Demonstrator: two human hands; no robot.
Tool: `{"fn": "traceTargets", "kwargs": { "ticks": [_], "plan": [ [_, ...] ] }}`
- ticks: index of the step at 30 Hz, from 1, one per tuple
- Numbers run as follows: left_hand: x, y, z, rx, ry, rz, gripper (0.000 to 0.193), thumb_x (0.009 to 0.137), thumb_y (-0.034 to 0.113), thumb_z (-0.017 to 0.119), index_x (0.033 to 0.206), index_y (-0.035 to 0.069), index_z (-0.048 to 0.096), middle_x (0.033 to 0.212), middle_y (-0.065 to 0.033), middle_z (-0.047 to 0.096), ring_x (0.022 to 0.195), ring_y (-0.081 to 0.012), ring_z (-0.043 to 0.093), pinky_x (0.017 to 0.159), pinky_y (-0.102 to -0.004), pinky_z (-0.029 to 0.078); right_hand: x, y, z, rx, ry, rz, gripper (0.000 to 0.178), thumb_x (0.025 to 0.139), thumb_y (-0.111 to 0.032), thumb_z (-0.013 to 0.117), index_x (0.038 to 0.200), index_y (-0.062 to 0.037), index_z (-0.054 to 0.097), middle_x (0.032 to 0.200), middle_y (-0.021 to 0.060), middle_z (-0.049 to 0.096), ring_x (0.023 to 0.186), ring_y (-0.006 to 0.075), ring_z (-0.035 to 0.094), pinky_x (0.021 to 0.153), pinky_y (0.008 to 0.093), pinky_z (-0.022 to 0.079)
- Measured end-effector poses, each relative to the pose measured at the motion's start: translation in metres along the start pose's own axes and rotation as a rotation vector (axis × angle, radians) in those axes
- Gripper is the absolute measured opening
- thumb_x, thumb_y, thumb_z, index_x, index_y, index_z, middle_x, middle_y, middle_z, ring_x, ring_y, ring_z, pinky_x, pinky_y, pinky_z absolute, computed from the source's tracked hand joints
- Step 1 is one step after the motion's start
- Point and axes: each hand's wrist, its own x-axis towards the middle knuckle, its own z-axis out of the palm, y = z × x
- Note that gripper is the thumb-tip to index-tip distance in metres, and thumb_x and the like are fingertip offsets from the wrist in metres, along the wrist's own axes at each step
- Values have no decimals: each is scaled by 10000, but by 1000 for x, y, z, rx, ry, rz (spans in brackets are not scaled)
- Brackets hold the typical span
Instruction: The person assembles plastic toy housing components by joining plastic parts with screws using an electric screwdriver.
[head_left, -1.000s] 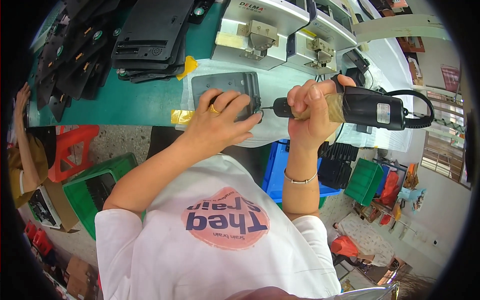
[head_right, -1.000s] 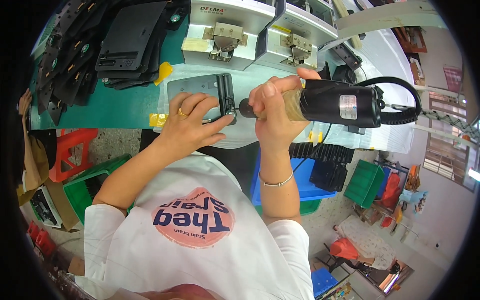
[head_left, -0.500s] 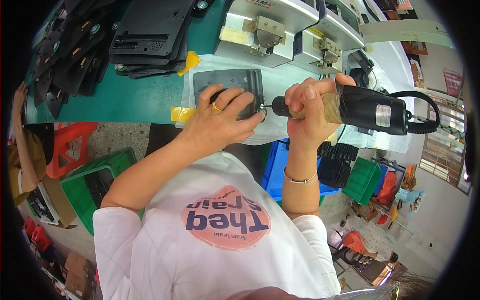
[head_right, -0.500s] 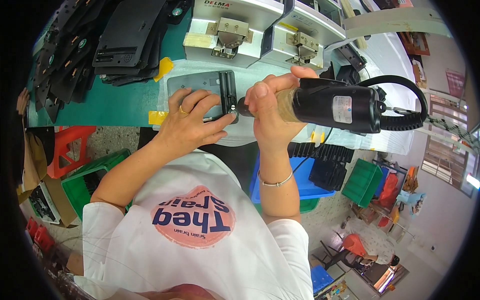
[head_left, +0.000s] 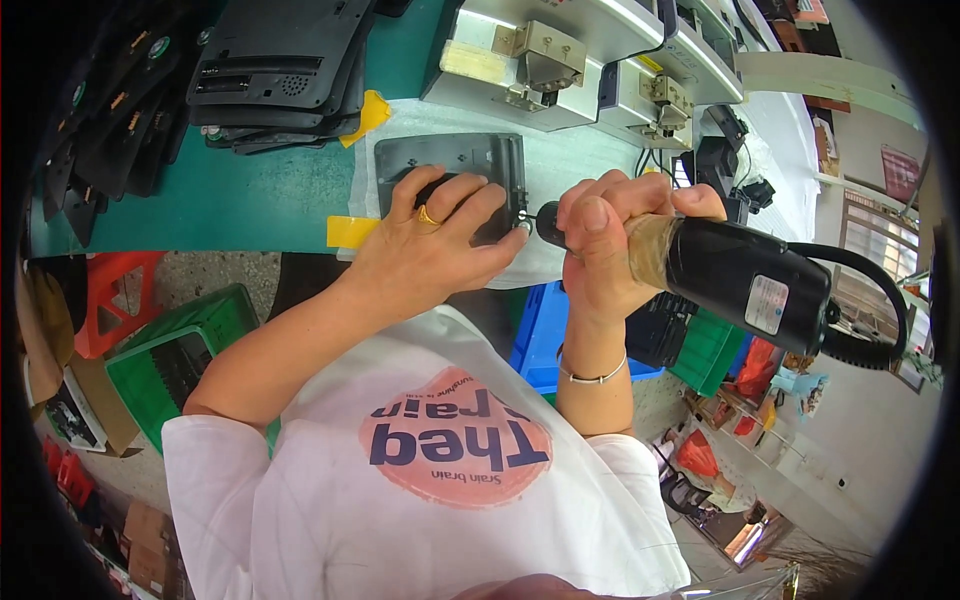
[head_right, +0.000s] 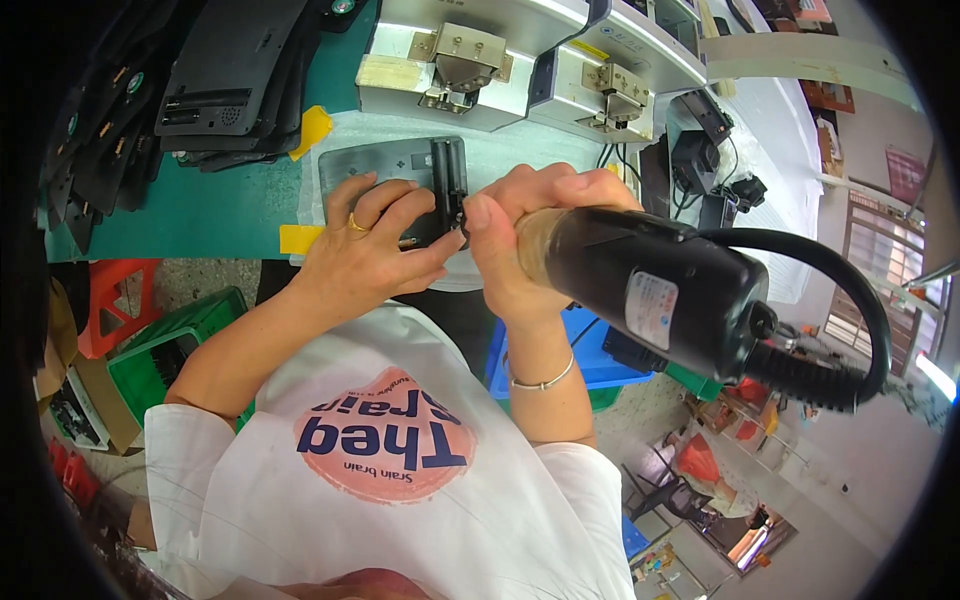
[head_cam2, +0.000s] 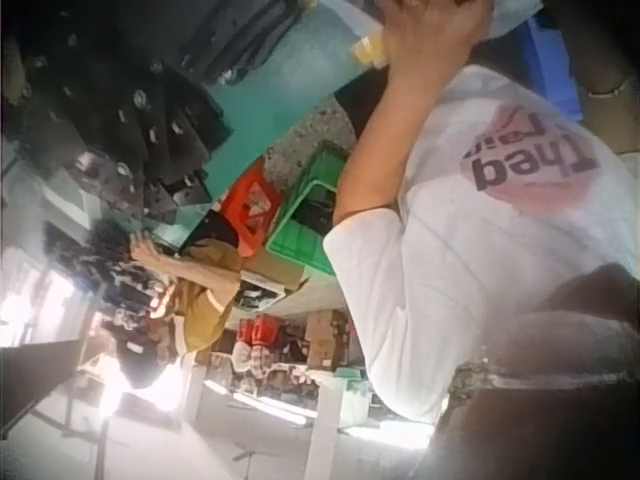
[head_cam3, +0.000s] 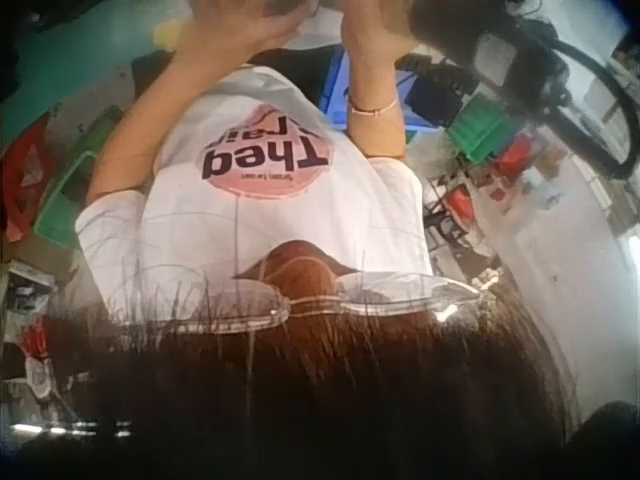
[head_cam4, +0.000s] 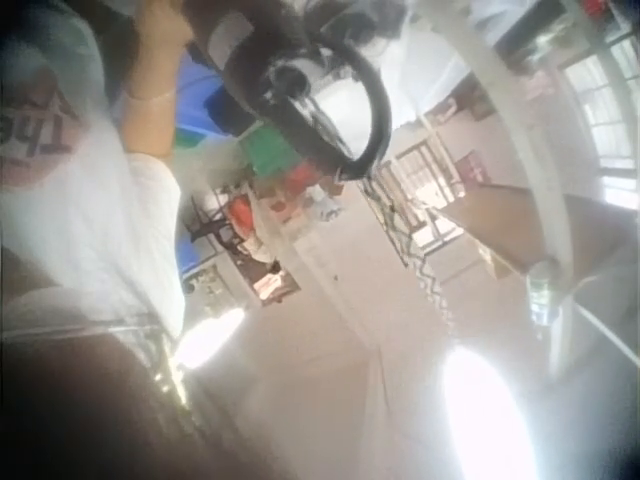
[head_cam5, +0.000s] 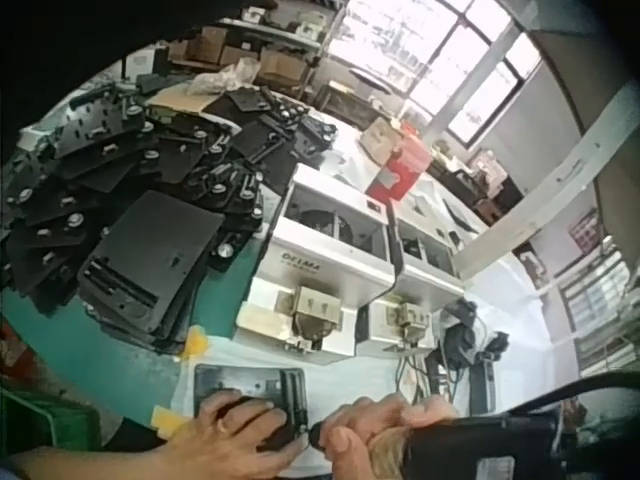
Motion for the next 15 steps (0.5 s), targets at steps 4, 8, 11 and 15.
{"fn": "traceTargets", "kwargs": {
  "ticks": [4,8,11,15],
  "plan": [
    [0,-1,1,-3,-6,-10,337,707,257,727,1030,253,630,1115,-20,532,1130,-199,479,1037,-444,295,1,1,-1,-70,-49,1,529,751,98,705,1131,-63,375,707,25,567,595,87,503,621,222,426],
    [-1,0,2,-5,1,-2,321,722,245,717,1031,255,630,1110,-23,538,1121,-195,488,1041,-441,291,-1,-6,6,-177,4,78,596,744,80,730,1199,-26,360,714,19,568,640,84,511,675,218,417],
    [-3,-1,3,15,11,0,314,731,246,711,1034,256,628,1106,-24,541,1116,-193,493,1042,-439,289,9,-7,10,-68,68,150,667,757,73,740,1272,-14,325,715,34,574,603,95,516,623,215,436],
    [-2,-1,2,-5,2,-1,296,743,250,701,1031,257,630,1103,-27,544,1108,-195,500,1043,-439,286,13,-2,3,151,17,224,596,771,70,739,1203,-43,344,700,52,578,527,87,502,482,215,437]
  ]
}}
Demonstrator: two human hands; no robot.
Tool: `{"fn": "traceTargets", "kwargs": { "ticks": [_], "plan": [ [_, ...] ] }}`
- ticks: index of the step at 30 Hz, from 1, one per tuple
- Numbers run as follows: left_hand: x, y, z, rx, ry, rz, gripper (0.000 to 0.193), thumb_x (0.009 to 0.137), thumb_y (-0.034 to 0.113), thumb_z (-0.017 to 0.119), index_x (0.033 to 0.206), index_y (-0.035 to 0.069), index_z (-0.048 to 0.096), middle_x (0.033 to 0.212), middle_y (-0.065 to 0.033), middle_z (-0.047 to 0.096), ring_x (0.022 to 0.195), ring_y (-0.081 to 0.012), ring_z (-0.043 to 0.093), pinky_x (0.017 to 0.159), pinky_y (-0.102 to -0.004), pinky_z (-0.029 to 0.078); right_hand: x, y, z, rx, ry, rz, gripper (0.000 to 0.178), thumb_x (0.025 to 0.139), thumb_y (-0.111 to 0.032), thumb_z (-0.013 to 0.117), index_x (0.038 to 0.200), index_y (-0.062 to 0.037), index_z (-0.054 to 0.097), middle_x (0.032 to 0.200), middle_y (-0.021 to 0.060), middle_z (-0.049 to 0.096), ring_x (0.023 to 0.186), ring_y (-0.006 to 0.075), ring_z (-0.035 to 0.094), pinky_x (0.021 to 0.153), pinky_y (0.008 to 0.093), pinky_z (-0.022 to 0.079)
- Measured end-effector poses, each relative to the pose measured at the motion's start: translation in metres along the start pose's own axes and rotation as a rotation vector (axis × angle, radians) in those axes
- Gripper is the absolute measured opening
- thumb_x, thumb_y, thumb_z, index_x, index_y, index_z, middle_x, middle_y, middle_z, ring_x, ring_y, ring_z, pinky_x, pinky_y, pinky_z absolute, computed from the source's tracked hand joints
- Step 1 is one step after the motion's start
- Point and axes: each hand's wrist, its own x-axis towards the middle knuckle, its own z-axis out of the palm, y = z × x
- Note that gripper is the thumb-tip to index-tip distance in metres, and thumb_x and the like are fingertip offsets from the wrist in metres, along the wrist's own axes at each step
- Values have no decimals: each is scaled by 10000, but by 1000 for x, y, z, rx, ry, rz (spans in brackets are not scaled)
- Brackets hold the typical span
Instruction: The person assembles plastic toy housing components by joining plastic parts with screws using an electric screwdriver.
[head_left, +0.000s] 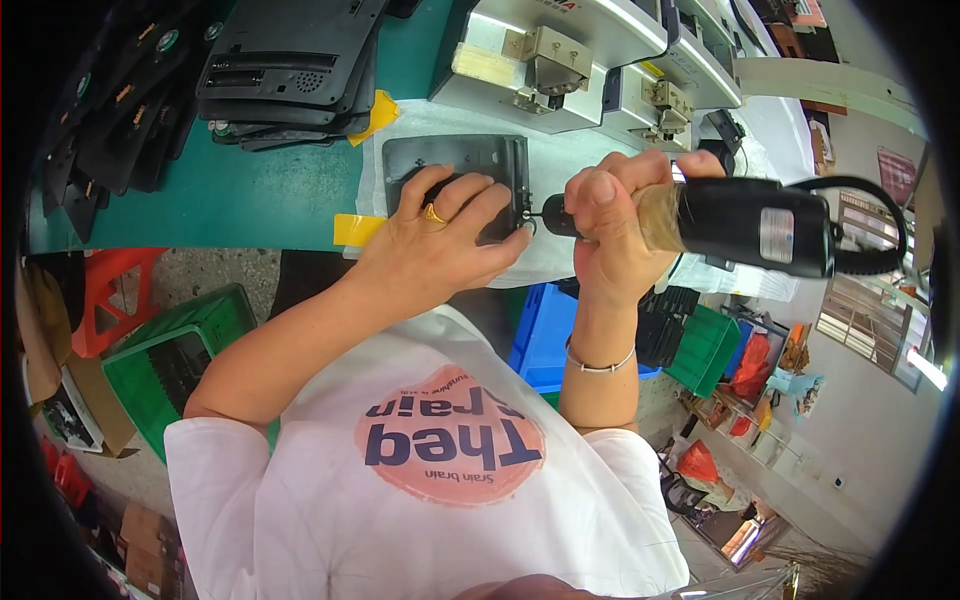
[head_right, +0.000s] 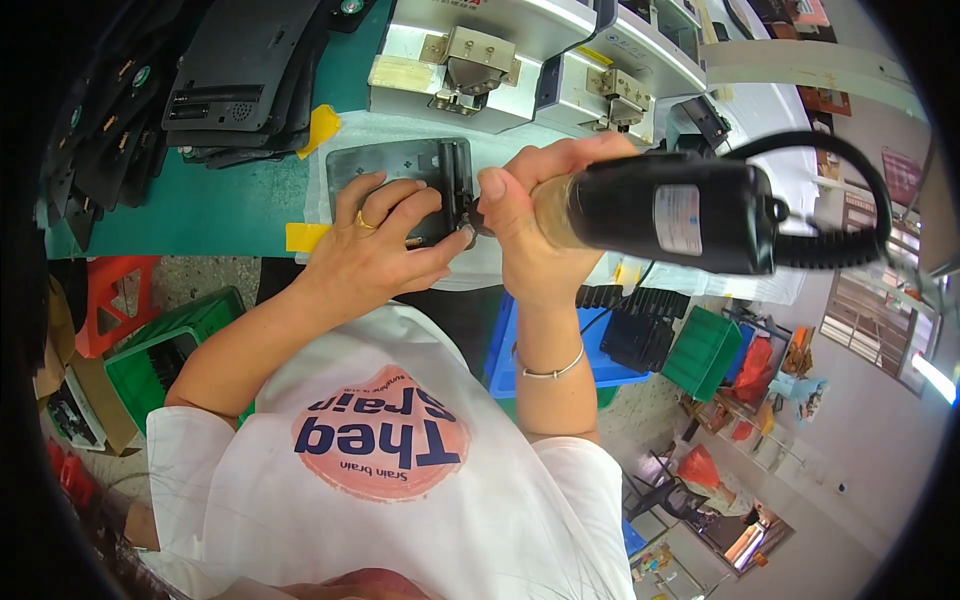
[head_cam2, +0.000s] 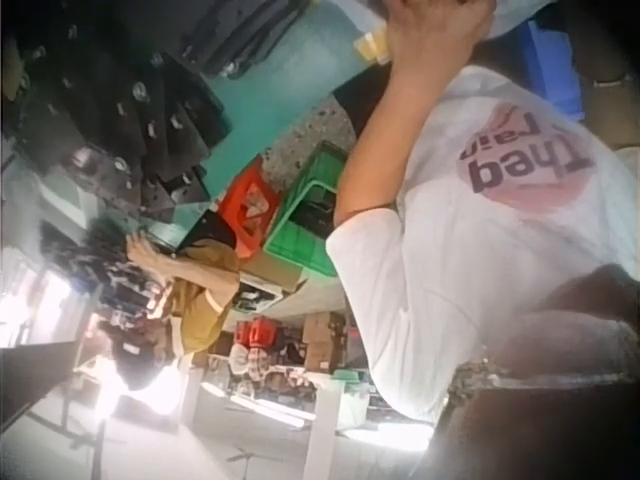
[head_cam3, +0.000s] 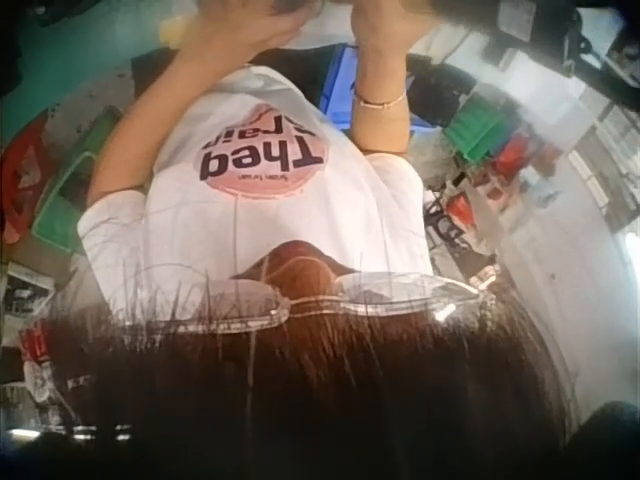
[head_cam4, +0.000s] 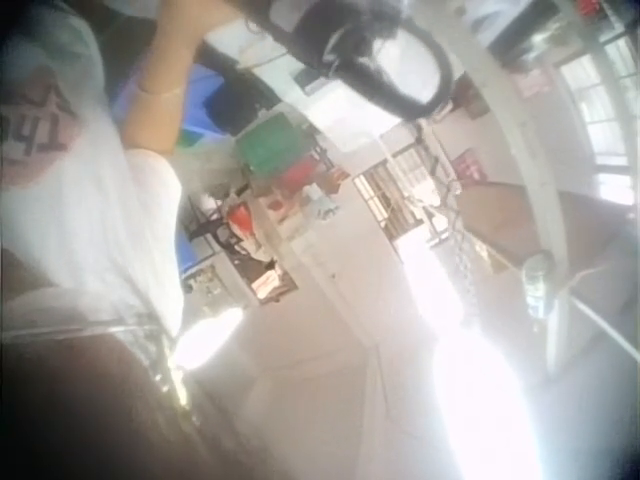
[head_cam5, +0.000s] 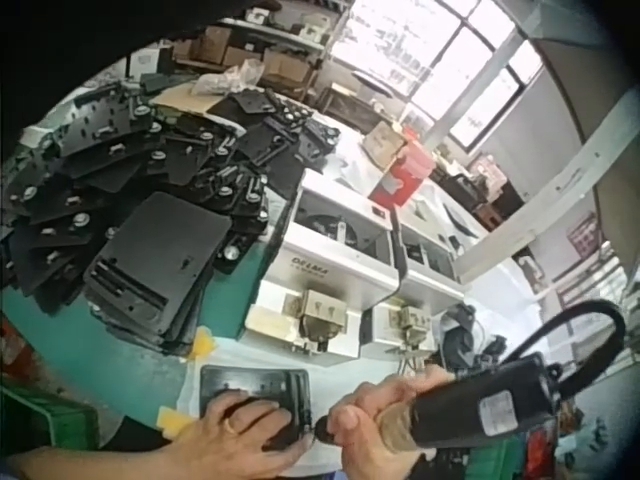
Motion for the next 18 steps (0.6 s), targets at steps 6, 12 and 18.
{"fn": "traceTargets", "kwargs": {
  "ticks": [6,12,18],
  "plan": [
    [4,-1,-1,10,8,1,287,742,248,697,1021,255,628,1098,-30,547,1111,-197,500,1039,-436,296,-3,4,-2,-274,-89,-91,487,839,68,656,1159,-144,356,692,26,482,496,115,419,475,293,437],
    [5,-1,-3,-3,-15,14,325,733,248,703,1047,256,618,1100,-38,545,1115,-209,499,1027,-438,318,-1,-5,-3,-45,-3,34,531,769,119,659,1176,-65,371,696,45,550,546,109,488,541,280,457],
    [2,-1,-2,-20,-52,42,491,646,299,789,1108,263,628,1152,-51,491,1171,-242,436,1035,-480,304,50,-17,13,172,184,-333,580,861,29,618,1327,-118,305,709,30,518,509,137,483,504,331,481]
  ]
}}
